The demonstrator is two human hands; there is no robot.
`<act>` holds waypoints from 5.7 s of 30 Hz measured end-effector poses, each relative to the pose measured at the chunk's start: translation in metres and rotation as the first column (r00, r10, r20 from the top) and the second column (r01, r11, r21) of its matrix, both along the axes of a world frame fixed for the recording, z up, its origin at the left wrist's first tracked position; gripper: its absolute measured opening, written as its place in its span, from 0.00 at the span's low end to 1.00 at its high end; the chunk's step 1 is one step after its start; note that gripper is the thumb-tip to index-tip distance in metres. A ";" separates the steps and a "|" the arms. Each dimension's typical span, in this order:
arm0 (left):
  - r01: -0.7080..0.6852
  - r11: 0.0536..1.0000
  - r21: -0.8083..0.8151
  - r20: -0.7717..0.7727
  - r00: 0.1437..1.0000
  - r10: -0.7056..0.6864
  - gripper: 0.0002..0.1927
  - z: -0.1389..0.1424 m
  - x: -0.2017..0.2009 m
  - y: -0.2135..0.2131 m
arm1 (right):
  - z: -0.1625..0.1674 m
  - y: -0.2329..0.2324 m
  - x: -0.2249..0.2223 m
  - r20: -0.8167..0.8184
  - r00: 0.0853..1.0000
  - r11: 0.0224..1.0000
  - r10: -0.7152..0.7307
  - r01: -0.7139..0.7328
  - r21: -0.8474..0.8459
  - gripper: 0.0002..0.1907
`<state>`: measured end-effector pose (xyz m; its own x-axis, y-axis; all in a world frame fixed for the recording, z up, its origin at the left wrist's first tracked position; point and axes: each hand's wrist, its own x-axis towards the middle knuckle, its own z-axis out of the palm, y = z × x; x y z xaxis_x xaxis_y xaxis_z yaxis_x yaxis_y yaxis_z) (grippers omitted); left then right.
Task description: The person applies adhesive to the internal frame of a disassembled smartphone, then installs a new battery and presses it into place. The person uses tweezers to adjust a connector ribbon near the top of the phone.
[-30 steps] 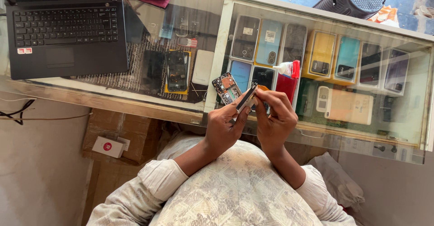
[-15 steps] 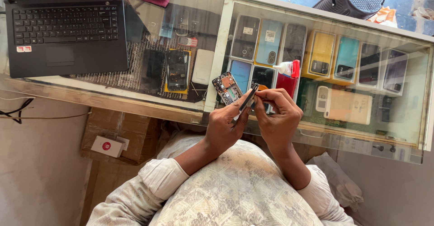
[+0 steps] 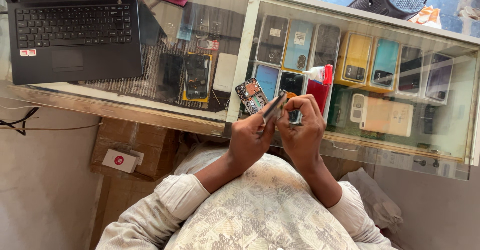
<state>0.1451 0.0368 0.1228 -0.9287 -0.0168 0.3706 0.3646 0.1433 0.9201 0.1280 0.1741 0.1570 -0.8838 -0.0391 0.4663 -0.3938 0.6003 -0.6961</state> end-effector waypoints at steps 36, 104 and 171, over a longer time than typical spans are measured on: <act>0.000 0.970 0.243 0.232 0.971 -0.058 0.13 -0.009 -0.005 0.003 | -0.007 0.004 0.000 -0.019 0.997 0.995 0.081 -0.082 -0.055 0.06; 0.090 0.933 0.350 0.457 0.852 -0.253 0.12 -0.028 -0.005 -0.011 | -0.022 0.023 0.004 -0.008 0.968 0.941 0.252 -0.243 0.234 0.09; -0.076 0.681 0.728 0.496 0.744 -0.448 0.16 -0.070 -0.017 -0.033 | -0.147 0.120 0.033 0.560 0.809 0.957 -0.177 0.274 -0.094 0.05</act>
<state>0.1283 0.0040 0.0532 -0.9354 0.1899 -0.2982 -0.3510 -0.5989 0.7198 0.1607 0.2938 0.0100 -0.9682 0.2259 -0.1077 0.2075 0.4844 -0.8499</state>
